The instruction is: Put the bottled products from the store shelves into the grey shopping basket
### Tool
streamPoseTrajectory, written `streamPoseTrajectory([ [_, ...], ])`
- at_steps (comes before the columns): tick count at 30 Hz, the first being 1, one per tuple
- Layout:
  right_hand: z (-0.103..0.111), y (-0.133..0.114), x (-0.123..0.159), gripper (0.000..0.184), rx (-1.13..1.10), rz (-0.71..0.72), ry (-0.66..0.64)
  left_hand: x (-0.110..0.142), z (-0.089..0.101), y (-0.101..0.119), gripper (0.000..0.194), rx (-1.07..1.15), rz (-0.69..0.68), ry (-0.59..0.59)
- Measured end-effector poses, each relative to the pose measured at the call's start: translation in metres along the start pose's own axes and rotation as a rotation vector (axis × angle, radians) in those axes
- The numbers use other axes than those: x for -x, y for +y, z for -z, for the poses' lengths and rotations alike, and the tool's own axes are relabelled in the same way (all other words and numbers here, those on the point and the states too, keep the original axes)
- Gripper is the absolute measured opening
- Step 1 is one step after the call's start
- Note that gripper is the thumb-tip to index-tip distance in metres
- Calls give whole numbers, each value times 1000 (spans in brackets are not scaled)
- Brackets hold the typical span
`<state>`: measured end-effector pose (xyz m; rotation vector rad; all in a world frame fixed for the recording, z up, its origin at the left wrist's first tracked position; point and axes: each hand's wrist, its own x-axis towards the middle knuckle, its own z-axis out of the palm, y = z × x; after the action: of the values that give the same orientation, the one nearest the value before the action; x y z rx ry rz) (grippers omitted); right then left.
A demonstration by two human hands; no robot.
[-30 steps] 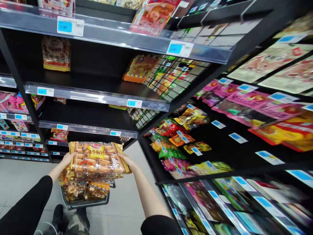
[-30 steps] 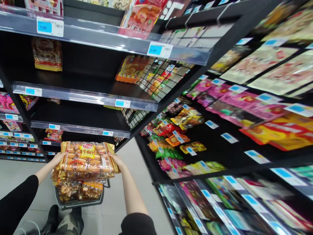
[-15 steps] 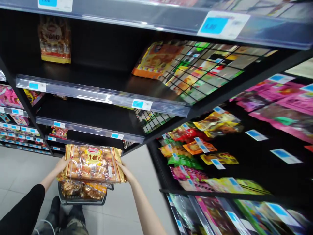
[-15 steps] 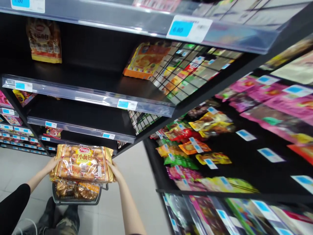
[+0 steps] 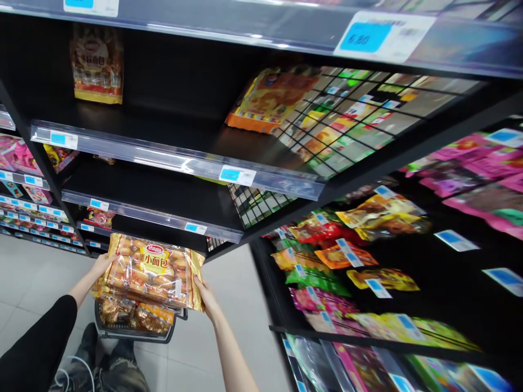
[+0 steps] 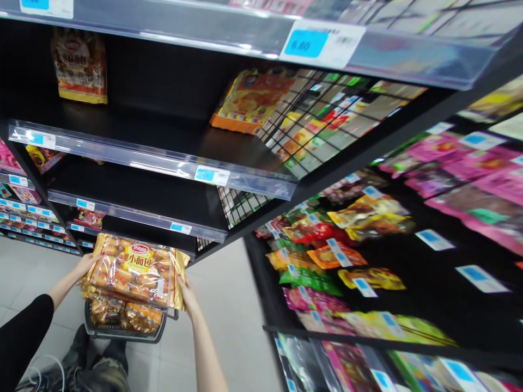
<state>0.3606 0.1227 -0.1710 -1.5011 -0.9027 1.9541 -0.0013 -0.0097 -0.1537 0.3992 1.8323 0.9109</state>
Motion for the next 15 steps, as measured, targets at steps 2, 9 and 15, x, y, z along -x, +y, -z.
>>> streamPoseTrajectory([
  [2, -1, 1, 0, 28, -7, -6, 5, -1, -1, 2, 29, -30, 10, 19],
  [9, 0, 6, -5, 30, -13, -18, 23, 3, -6, 0, 30, -142, -5, 45],
  [15, 4, 15, -17, 32, 27, -3, 41, 12, -5, 0, 36, -261, -9, 66],
])
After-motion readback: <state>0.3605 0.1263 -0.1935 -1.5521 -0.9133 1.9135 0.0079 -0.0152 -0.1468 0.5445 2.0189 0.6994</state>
